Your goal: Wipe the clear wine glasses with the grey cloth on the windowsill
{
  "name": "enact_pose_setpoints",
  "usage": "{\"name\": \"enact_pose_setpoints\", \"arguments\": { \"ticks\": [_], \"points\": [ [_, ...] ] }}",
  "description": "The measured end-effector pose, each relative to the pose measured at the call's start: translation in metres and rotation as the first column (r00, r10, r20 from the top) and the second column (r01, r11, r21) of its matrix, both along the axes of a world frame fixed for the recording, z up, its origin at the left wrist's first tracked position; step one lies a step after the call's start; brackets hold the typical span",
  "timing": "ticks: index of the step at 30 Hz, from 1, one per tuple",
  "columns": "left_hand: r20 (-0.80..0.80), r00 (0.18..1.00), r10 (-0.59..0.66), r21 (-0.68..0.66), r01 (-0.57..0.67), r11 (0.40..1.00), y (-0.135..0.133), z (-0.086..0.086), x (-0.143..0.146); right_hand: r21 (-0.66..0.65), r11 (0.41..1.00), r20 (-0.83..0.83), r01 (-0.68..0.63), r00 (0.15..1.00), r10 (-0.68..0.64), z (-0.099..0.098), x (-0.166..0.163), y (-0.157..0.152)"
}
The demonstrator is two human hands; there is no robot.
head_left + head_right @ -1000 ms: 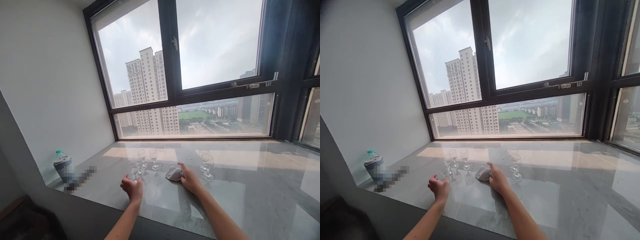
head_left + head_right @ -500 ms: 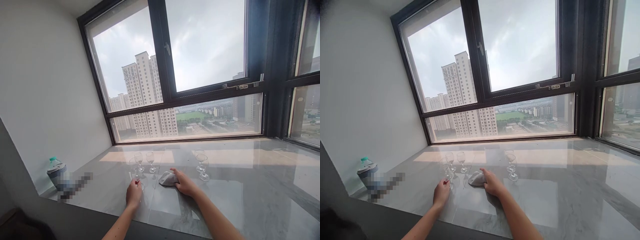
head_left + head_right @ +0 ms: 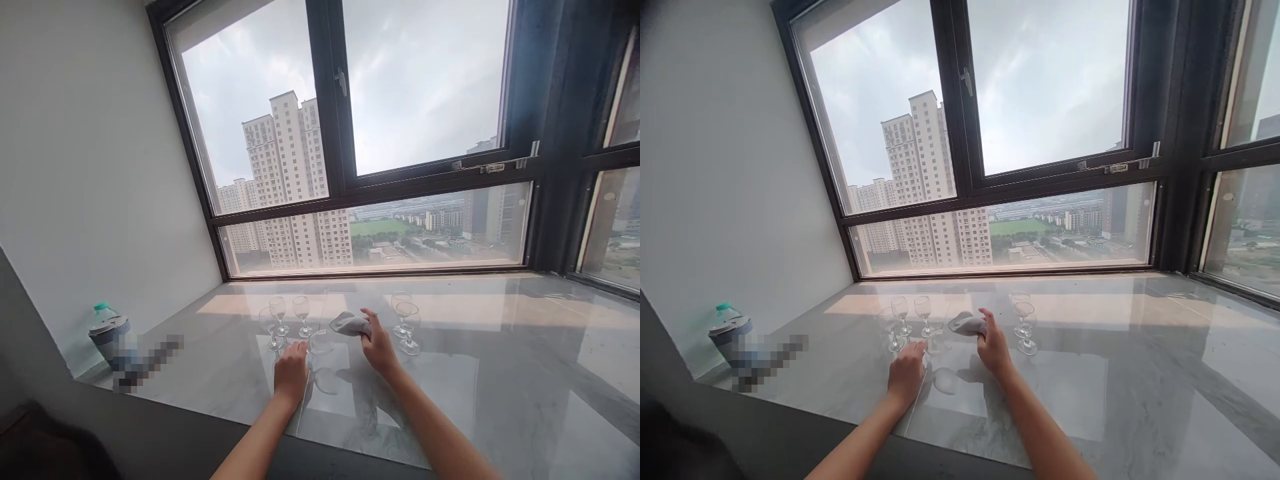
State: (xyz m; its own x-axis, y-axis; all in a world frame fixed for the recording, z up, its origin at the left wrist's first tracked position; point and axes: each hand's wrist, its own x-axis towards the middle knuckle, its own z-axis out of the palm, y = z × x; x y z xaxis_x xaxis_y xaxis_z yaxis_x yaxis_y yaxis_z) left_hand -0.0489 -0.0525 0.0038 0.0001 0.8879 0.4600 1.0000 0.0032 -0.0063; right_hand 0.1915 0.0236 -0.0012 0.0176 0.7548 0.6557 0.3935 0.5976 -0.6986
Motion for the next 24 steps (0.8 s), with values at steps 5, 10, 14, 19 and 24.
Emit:
{"name": "enact_pose_setpoints", "arguments": {
  "ticks": [5,10,14,19,24],
  "points": [
    [-0.084,0.996,-0.011,-0.045,0.008,0.999,0.007,0.003,0.006,0.034,0.999,-0.058,-0.041,0.997,0.043,0.008,-0.001,-0.007],
    [-0.074,0.997,0.026,-0.032,-0.029,0.999,0.009,0.002,0.007,0.037,0.997,0.025,-0.073,0.997,0.072,0.008,0.000,-0.009],
    [-0.076,0.997,0.032,-0.028,-0.034,0.999,0.010,0.000,0.006,0.055,0.998,0.113,-0.037,0.993,0.031,0.007,0.000,-0.012],
    [-0.116,0.992,-0.053,-0.081,0.044,0.996,0.009,0.004,0.008,-0.011,0.967,0.111,-0.255,0.961,0.254,0.006,-0.008,-0.015],
    [-0.110,0.983,-0.145,-0.158,0.127,0.979,0.009,0.010,0.012,-0.115,0.939,0.106,-0.325,0.935,0.337,0.003,-0.010,-0.015]
  ]
}}
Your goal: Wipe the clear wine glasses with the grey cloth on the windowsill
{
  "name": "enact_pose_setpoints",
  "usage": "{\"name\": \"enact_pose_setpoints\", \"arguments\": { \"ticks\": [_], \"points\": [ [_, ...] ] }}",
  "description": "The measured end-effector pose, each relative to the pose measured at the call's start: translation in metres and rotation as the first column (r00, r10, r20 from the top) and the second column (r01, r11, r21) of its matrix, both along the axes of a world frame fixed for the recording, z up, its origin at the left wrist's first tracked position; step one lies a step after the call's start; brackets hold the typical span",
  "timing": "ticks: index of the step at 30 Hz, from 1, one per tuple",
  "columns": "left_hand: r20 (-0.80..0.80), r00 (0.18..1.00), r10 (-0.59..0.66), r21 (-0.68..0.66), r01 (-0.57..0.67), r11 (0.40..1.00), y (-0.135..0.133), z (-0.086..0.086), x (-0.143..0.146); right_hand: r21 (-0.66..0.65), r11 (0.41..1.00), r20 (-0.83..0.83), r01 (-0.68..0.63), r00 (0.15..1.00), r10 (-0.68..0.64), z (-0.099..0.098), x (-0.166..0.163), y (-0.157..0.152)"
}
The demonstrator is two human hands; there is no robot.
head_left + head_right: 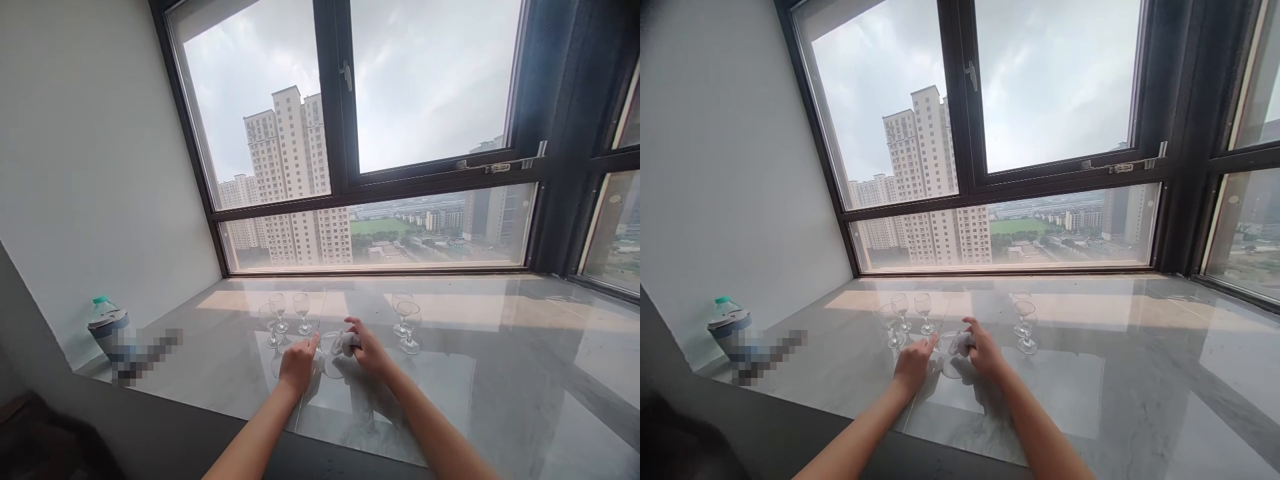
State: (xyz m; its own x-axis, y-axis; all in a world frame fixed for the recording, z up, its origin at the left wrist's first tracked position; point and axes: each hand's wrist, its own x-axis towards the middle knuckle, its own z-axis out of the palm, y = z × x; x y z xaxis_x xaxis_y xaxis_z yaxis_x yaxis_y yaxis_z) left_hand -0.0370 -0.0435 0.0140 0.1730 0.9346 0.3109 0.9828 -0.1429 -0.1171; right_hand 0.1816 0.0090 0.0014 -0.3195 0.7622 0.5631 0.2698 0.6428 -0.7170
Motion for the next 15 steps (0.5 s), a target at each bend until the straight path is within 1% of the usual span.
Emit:
{"name": "enact_pose_setpoints", "arguments": {
  "ticks": [3,6,8,9,11,15],
  "points": [
    [-0.015,0.998,-0.062,-0.025,0.061,0.998,0.002,0.000,0.000,-0.023,0.999,0.025,0.029,0.999,-0.029,-0.006,0.000,0.003],
    [-0.031,0.994,-0.103,-0.030,0.102,0.994,0.005,-0.002,-0.001,0.002,0.992,0.015,0.125,0.992,-0.125,-0.010,-0.002,0.006],
    [-0.022,0.993,-0.112,-0.024,0.111,0.993,0.005,-0.003,-0.002,0.002,0.982,-0.003,0.188,0.982,-0.188,-0.009,-0.003,0.007],
    [-0.009,0.994,-0.108,-0.017,0.108,0.994,0.005,-0.003,-0.002,-0.005,0.981,-0.010,0.196,0.980,-0.196,-0.007,-0.004,0.006],
    [0.035,0.996,-0.087,0.009,0.086,0.996,0.004,-0.004,-0.003,-0.010,0.988,-0.025,0.155,0.988,-0.155,-0.001,-0.004,0.001],
    [0.107,0.994,-0.034,0.044,0.029,0.999,0.001,-0.004,-0.002,-0.023,1.000,-0.060,-0.006,0.998,0.005,0.015,-0.002,-0.013]
  ]
}}
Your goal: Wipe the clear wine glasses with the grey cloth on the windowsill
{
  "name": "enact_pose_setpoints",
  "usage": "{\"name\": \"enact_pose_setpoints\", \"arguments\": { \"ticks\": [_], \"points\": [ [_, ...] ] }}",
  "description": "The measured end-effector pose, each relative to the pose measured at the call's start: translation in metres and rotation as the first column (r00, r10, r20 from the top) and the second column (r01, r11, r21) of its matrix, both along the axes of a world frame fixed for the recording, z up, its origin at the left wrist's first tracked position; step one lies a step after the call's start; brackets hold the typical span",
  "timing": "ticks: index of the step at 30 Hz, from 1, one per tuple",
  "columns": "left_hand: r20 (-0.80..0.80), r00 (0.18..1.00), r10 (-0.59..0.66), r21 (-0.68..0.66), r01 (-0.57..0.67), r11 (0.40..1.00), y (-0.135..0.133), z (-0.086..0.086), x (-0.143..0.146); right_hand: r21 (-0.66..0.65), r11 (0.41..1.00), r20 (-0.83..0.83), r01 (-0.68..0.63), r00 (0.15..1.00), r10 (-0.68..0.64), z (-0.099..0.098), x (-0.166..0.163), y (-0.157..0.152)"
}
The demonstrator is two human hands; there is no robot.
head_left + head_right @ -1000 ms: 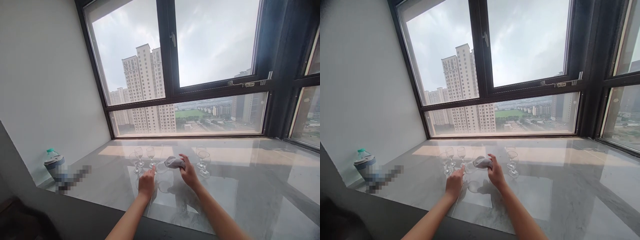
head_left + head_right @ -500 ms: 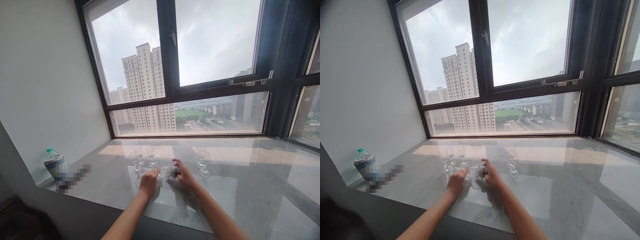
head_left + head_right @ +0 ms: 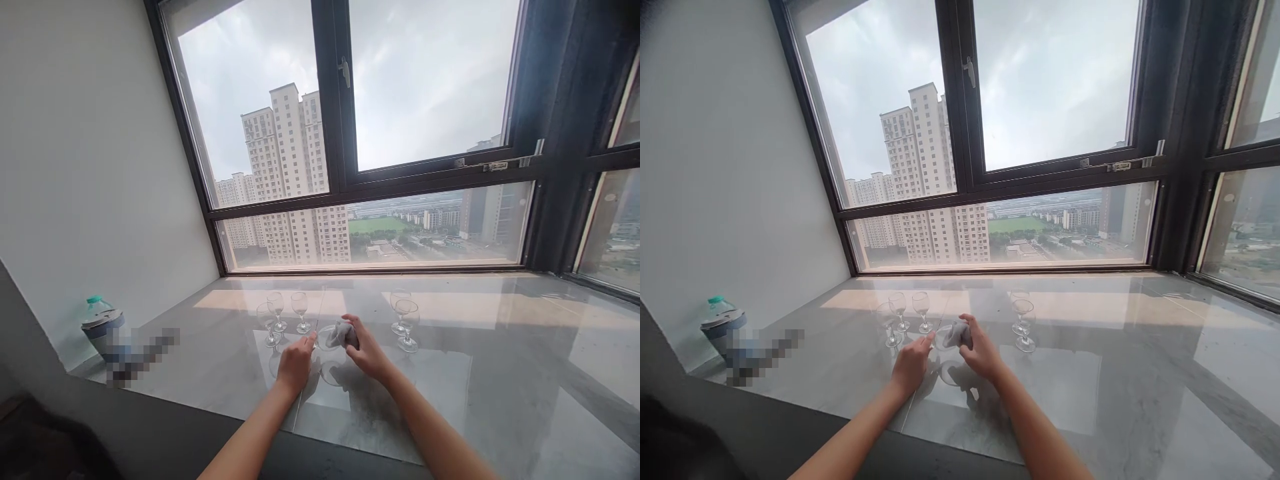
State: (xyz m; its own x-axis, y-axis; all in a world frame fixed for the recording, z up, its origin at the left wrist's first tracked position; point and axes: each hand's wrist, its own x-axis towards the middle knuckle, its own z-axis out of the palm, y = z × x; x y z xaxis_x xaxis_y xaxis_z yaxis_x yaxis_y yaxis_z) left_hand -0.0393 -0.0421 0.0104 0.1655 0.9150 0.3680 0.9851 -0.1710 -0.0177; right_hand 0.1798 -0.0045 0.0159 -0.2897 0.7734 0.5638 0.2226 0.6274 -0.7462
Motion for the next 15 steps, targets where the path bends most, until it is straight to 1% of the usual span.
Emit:
{"name": "enact_pose_setpoints", "arguments": {
  "ticks": [3,5,8,10,12,14,15],
  "points": [
    [0.003,1.000,0.004,-0.012,-0.004,1.000,-0.001,0.001,0.001,-0.075,0.996,-0.082,-0.039,0.996,0.033,0.005,0.000,-0.003],
    [-0.001,1.000,-0.008,-0.019,0.008,1.000,0.000,0.002,0.001,-0.110,0.993,-0.128,-0.039,0.991,0.025,0.004,-0.002,-0.001],
    [0.003,1.000,-0.024,-0.014,0.024,1.000,0.000,0.001,0.001,-0.120,0.992,-0.151,-0.042,0.988,0.024,-0.001,-0.004,0.005],
    [0.012,1.000,-0.025,-0.008,0.025,1.000,0.001,0.001,0.001,-0.103,0.994,-0.140,0.022,0.989,-0.037,-0.004,-0.004,0.008],
    [0.018,0.999,-0.030,-0.005,0.030,1.000,0.001,0.001,0.001,-0.096,0.986,-0.107,0.137,0.983,-0.147,-0.006,-0.003,0.010],
    [0.016,0.999,-0.043,-0.009,0.043,0.999,0.001,0.002,0.001,-0.124,0.966,-0.050,0.225,0.971,-0.232,-0.008,-0.001,0.011],
    [0.013,0.999,-0.050,-0.014,0.051,0.999,0.001,0.002,0.001,-0.145,0.958,-0.013,0.249,0.967,-0.253,-0.009,0.000,0.011]
  ]
}}
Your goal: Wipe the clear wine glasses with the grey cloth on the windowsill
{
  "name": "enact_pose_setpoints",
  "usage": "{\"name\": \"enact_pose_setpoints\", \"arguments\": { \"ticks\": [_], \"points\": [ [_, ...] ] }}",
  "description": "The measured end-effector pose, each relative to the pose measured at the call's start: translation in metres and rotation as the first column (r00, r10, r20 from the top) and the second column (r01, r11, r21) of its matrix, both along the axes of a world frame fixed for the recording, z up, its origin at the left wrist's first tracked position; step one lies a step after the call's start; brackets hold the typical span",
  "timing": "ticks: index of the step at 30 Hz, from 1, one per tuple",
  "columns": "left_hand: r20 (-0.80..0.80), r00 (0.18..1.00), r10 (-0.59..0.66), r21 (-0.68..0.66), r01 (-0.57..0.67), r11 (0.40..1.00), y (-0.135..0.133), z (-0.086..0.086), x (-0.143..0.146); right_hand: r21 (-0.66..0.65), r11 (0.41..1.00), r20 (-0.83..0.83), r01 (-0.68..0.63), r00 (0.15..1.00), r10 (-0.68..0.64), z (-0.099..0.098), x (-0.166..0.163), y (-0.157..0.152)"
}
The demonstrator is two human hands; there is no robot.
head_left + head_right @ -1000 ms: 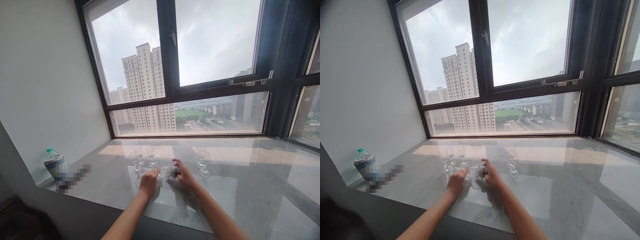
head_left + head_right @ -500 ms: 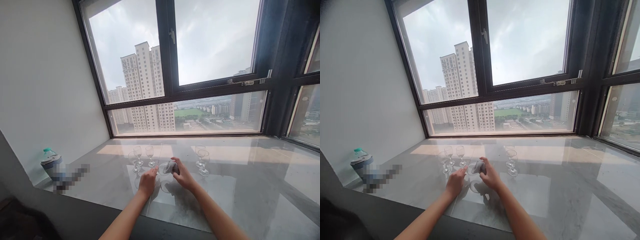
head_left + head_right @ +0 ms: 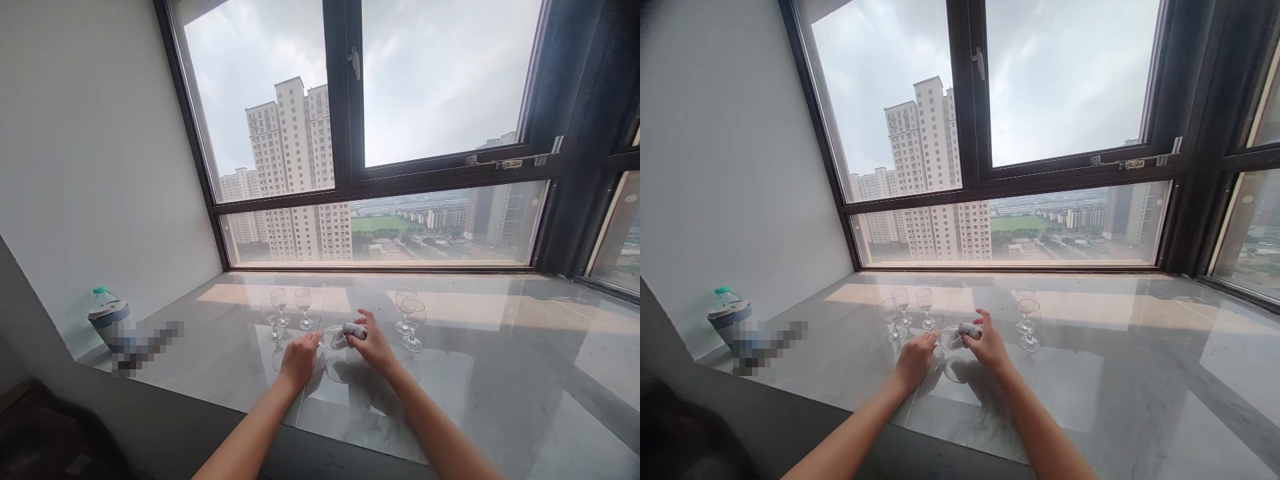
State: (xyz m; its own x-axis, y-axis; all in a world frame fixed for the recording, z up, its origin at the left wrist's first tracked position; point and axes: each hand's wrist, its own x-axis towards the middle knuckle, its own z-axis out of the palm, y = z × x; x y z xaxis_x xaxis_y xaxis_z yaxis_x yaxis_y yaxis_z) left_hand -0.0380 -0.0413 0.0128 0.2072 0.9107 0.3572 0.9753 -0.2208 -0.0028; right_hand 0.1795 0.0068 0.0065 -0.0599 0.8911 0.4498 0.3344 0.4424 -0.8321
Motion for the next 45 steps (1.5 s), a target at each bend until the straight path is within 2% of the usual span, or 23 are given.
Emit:
{"name": "enact_pose_setpoints", "arguments": {
  "ticks": [3,6,11,15,20,23,27,29,31,36,41,45],
  "points": [
    [-0.001,1.000,-0.022,-0.010,0.022,1.000,-0.001,0.003,0.001,-0.038,0.999,0.095,0.019,0.995,-0.015,-0.002,0.001,0.000],
    [0.024,0.999,-0.036,0.000,0.036,0.999,-0.003,0.004,0.001,0.027,1.000,0.145,-0.005,0.989,0.001,-0.001,-0.001,-0.004],
    [0.063,0.998,-0.016,0.007,0.015,1.000,-0.001,0.001,0.000,0.145,0.975,0.122,-0.168,0.981,0.151,0.012,0.001,-0.017],
    [0.065,0.998,-0.019,0.020,0.018,1.000,-0.001,0.001,0.000,0.114,0.974,0.016,-0.197,0.980,0.196,0.017,0.002,-0.019],
    [0.051,0.998,-0.025,0.021,0.024,0.999,-0.002,0.005,0.001,0.118,0.978,-0.076,-0.173,0.980,0.182,0.011,-0.003,-0.009],
    [0.038,0.999,-0.018,0.020,0.017,1.000,-0.002,0.005,0.003,0.122,0.981,-0.034,-0.153,0.987,0.158,0.006,-0.004,-0.006],
    [0.022,0.999,-0.045,0.013,0.045,0.999,-0.002,0.005,0.003,0.079,0.977,0.071,-0.199,0.978,0.194,0.002,-0.004,-0.007],
    [0.027,0.998,-0.052,0.015,0.051,0.999,-0.002,0.005,0.002,0.037,0.972,0.012,-0.233,0.972,0.233,0.004,-0.005,-0.007],
    [0.040,0.998,-0.049,0.022,0.049,0.999,-0.003,0.006,0.002,-0.017,0.957,-0.126,-0.289,0.950,0.285,0.007,-0.006,-0.008],
    [0.060,0.997,-0.039,0.029,0.038,0.999,-0.003,0.006,0.003,-0.116,0.888,-0.399,-0.445,0.840,0.369,0.017,-0.003,-0.010],
    [0.087,0.996,-0.031,0.053,0.026,0.998,0.000,0.001,0.002,-0.120,0.846,-0.597,-0.520,0.719,0.357,0.026,0.003,-0.016],
    [0.129,0.991,-0.013,0.070,0.004,0.998,0.004,-0.004,-0.001,-0.105,0.861,-0.656,-0.497,0.686,0.316,0.026,0.005,-0.015]
  ]
}}
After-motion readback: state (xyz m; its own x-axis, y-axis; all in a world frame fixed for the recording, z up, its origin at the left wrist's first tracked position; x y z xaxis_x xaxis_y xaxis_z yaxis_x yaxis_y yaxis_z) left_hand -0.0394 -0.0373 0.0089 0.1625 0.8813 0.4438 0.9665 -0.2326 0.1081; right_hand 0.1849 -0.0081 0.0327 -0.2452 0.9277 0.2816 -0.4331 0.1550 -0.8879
